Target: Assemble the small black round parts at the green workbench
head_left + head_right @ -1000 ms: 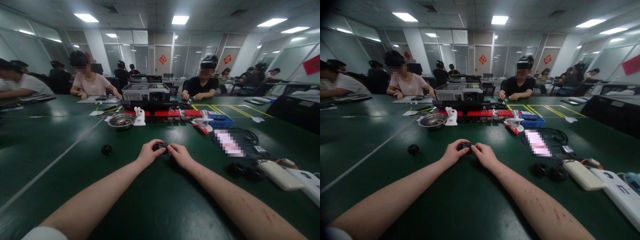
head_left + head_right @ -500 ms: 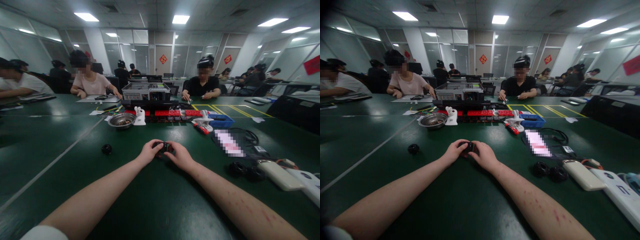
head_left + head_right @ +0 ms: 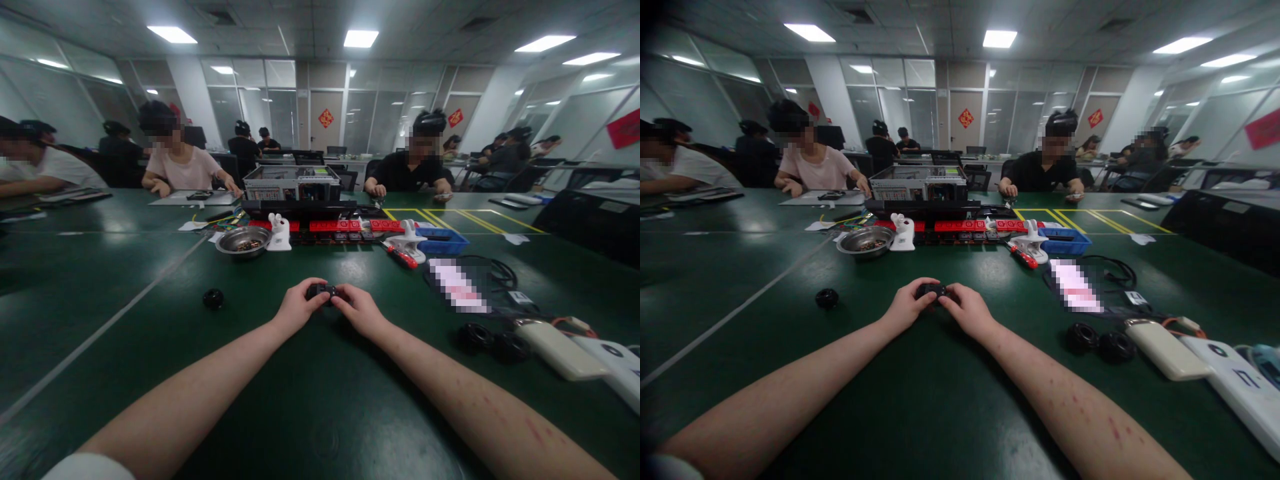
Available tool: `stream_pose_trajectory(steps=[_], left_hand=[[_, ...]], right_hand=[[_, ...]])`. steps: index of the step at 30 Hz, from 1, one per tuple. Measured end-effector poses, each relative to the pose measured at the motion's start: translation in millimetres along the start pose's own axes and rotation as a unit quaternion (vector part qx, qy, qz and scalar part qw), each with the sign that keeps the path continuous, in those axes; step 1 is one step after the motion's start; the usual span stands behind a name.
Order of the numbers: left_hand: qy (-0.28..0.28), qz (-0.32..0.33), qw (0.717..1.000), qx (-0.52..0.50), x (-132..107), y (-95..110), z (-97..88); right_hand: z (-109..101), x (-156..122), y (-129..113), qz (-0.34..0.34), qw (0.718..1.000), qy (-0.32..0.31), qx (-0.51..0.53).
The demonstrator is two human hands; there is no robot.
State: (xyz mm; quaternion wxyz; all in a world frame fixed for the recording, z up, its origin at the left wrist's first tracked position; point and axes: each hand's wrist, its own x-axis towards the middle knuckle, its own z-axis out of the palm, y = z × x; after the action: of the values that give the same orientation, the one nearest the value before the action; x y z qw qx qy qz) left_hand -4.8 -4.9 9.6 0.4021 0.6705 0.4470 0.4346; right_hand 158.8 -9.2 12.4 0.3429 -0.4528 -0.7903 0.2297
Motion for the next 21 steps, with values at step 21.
stream_pose_trajectory(steps=[21], left_hand=[[0.014,0.031,0.997,0.065,-3.1,2.7,-0.7]], right_hand=[[4.2,1.4,5.1,0.051,0.997,-0.033,0.042]])
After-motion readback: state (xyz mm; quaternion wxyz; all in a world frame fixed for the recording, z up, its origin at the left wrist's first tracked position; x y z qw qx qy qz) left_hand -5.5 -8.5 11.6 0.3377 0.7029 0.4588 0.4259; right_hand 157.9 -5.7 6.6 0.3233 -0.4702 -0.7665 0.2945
